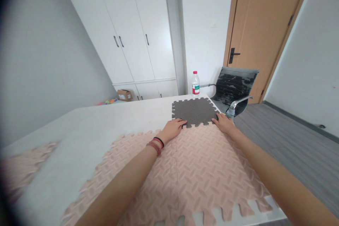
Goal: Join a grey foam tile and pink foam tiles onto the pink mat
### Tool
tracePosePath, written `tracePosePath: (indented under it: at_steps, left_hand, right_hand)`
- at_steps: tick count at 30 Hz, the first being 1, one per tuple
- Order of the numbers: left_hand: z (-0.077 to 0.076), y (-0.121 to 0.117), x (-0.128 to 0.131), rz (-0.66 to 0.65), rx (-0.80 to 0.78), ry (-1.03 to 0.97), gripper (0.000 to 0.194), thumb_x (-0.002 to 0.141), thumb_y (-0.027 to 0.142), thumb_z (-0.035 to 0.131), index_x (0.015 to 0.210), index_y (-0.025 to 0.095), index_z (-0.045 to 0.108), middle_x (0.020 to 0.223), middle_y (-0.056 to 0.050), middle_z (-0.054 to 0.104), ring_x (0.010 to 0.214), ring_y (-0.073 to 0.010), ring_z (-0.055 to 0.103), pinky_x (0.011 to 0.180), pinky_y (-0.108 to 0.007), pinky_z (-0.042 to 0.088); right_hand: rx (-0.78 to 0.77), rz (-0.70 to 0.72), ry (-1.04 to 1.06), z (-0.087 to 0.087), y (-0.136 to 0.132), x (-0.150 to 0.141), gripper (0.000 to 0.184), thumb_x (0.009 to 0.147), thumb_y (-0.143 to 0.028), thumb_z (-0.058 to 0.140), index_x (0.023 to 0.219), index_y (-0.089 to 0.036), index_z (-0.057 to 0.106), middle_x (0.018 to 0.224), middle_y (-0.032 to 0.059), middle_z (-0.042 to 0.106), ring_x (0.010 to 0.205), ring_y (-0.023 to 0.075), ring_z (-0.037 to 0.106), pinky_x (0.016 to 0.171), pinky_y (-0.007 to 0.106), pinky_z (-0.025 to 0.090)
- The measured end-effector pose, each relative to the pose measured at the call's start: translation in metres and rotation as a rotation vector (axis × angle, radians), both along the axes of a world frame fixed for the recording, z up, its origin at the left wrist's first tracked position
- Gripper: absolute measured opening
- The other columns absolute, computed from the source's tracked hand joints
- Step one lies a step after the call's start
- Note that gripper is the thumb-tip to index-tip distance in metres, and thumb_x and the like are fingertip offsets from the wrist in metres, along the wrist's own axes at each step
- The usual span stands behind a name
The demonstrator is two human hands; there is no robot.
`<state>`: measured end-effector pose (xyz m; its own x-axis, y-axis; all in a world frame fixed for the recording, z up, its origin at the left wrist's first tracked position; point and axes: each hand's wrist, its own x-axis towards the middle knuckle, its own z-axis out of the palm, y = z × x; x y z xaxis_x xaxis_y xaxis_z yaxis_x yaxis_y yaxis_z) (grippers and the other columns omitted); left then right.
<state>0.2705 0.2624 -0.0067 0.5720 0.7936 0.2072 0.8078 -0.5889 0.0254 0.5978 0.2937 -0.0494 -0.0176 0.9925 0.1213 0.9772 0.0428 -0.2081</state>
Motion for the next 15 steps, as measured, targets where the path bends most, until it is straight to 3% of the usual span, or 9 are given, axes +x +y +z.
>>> tracePosePath:
  at_steps: [5,11,15]
  left_hand:
    - [0.004,-0.004,0.009,0.011,0.027,0.094,0.038,0.092,0.027,0.048,0.130,0.024,0.046,0.122,-0.007,0.056,0.110,-0.0227,0.055,0.091,-0.047,0.048]
    - [0.017,-0.011,0.030,0.029,0.006,0.185,0.032,0.089,0.034,0.054,0.117,0.018,0.055,0.111,-0.006,0.061,0.101,-0.0204,0.059,0.091,-0.047,0.048]
    - [0.021,-0.015,0.045,0.063,-0.033,0.213,0.029,0.088,0.036,0.056,0.107,0.015,0.059,0.107,-0.006,0.062,0.098,-0.0189,0.060,0.087,-0.043,0.050]
  right_hand:
    - [-0.053,-0.006,-0.027,0.002,0.006,-0.001,0.065,0.092,-0.055,0.029,0.139,-0.011,0.037,0.143,0.0167,0.041,0.130,0.0267,0.040,0.104,0.040,0.034]
    - [-0.059,-0.012,-0.056,0.006,0.002,-0.011,0.054,0.092,-0.046,0.031,0.132,-0.012,0.045,0.137,0.0207,0.046,0.131,0.0338,0.036,0.103,0.058,0.029]
    - [-0.071,0.036,-0.011,0.009,-0.001,-0.005,0.059,0.092,-0.049,0.029,0.135,-0.010,0.043,0.141,0.0203,0.041,0.134,0.0294,0.035,0.108,0.048,0.029]
